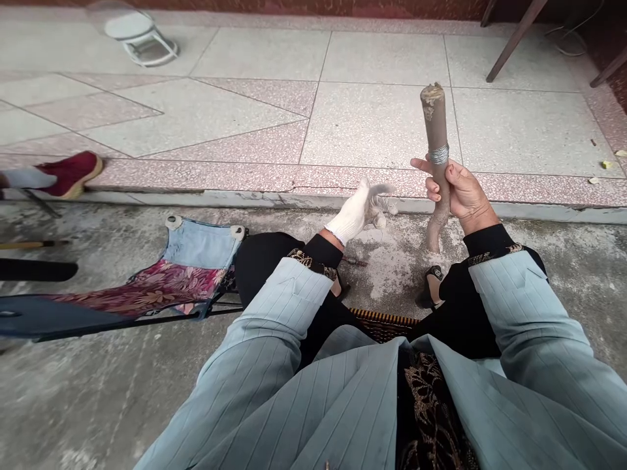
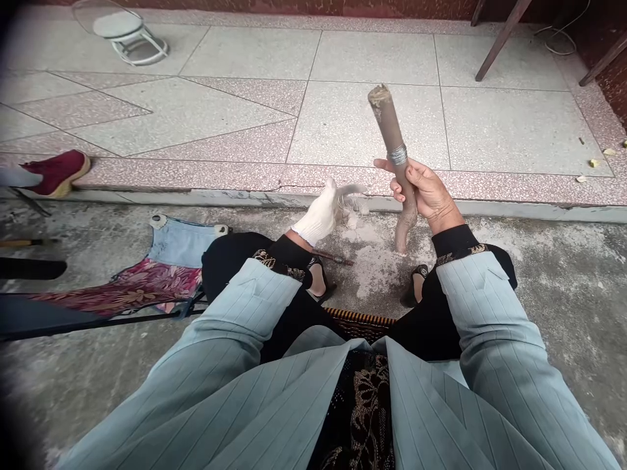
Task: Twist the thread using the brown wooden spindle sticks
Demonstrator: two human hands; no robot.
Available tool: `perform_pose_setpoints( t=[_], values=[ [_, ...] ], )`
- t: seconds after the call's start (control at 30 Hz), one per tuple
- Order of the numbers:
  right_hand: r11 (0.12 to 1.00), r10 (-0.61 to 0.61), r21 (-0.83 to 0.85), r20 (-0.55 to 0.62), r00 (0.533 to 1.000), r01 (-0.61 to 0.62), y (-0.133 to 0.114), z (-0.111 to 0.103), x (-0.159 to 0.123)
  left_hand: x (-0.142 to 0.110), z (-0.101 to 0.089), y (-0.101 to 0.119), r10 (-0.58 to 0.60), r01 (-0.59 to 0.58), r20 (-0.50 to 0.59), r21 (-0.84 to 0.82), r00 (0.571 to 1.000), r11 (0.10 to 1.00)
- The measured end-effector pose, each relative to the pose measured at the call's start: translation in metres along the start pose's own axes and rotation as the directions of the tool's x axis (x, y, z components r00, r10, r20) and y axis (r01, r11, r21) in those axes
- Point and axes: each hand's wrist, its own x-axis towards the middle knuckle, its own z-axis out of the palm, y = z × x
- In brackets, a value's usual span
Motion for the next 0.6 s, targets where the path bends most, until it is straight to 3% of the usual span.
perform_pose_setpoints(
  t=[0.1, 0.23, 0.4, 0.5, 0.6],
  values=[
    [1.0, -0.027, -0.002, -0.047, 0.999, 0.027, 0.0, -0.002, 0.001, -0.002, 0.001, 0.001, 0.026, -0.026, -0.028, -0.021, 0.999, 0.999],
    [0.999, -0.044, 0.021, -0.018, 0.999, 0.045, 0.001, -0.003, 0.001, -0.004, -0.003, 0.001, 0.042, -0.043, -0.011, -0.033, 0.999, 0.999],
    [0.99, 0.005, -0.137, -0.178, 0.984, -0.029, 0.004, 0.001, 0.003, -0.001, -0.01, 0.002, 0.047, -0.042, -0.025, 0.169, 0.999, 0.985],
    [0.997, 0.021, -0.068, -0.105, 0.994, -0.028, 0.009, 0.003, 0.004, 0.001, -0.011, 0.002, 0.076, -0.069, -0.01, 0.31, 0.997, 0.948],
    [0.999, 0.01, -0.044, -0.04, 0.999, -0.011, 0.013, 0.006, 0.004, -0.001, -0.009, 0.002, 0.022, -0.034, 0.043, 0.299, 0.999, 0.954]
  ],
)
